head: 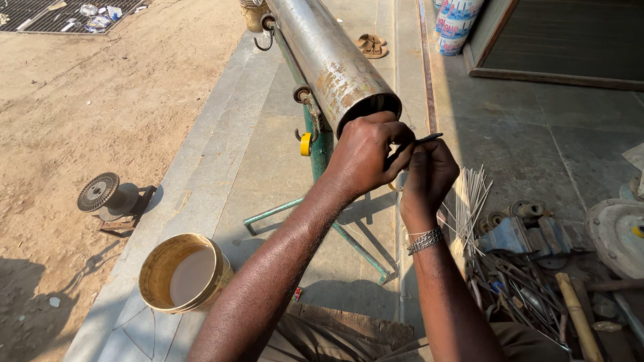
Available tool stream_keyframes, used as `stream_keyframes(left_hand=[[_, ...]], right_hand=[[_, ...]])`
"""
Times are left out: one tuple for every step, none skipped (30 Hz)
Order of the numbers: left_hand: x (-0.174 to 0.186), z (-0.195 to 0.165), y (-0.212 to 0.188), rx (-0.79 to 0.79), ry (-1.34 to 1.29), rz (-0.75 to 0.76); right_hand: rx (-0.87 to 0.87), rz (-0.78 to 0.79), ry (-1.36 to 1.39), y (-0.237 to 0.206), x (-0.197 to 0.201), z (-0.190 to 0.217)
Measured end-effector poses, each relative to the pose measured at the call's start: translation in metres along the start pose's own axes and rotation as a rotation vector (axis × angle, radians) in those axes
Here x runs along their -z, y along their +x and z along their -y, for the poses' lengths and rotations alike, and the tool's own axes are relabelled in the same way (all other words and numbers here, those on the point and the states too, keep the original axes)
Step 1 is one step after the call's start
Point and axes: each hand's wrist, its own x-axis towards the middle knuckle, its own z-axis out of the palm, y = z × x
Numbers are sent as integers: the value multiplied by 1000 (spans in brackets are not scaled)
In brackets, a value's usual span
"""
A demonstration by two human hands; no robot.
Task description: The person sits on the ground in front of a metal cylinder mounted on a stand and wraps tape around its open end, pulling tape from a roll and pressing it down by hand. They then thread and coil wire and string around the cylinder's rim, handle thin sticks beside the stand, and rotate the cylinder while securing the parts together.
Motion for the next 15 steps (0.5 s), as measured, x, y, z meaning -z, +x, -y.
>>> stream_keyframes(left_hand=[[-1,0,0,0,-8,-9],[-1,0,-1,1,-18,-17],[-2,0,0,0,-28,-26],[-2,-1,0,1,-23,-24],[-2,-1,1,1,-17,-26],[-2,-2,2,-2,-9,-27],[-2,-3,3,12,2,-68],[-2,-5,5,24,8,-112],[-2,-6,7,31,16,-155],[0,-7,6,-1,18,-144],[1,-8,6,-30,13,-135],[6,-8,5,-69,6,-114],[10,-9,4,-72,-37,-68],[16,-10,4,-75,-89,-24],[22,-12,3,-93,-58,6]], right_hand=[[-26,-11,69,3,-2,-1],[-52,-23,135,6,-3,1],[-38,-1,147,8,-3,6],[-24,20,161,10,-4,13],[-8,43,175,10,-4,23],[17,129,158,6,-4,36],[41,214,141,-2,-2,51],[67,300,121,-10,1,65],[155,451,124,-21,6,78],[232,603,124,-31,12,87],[128,735,88,-32,22,88],[21,851,57,-31,33,84],[-97,959,22,-29,48,76],[-297,1011,-135,-23,62,58],[-499,1058,-285,-15,75,35]])
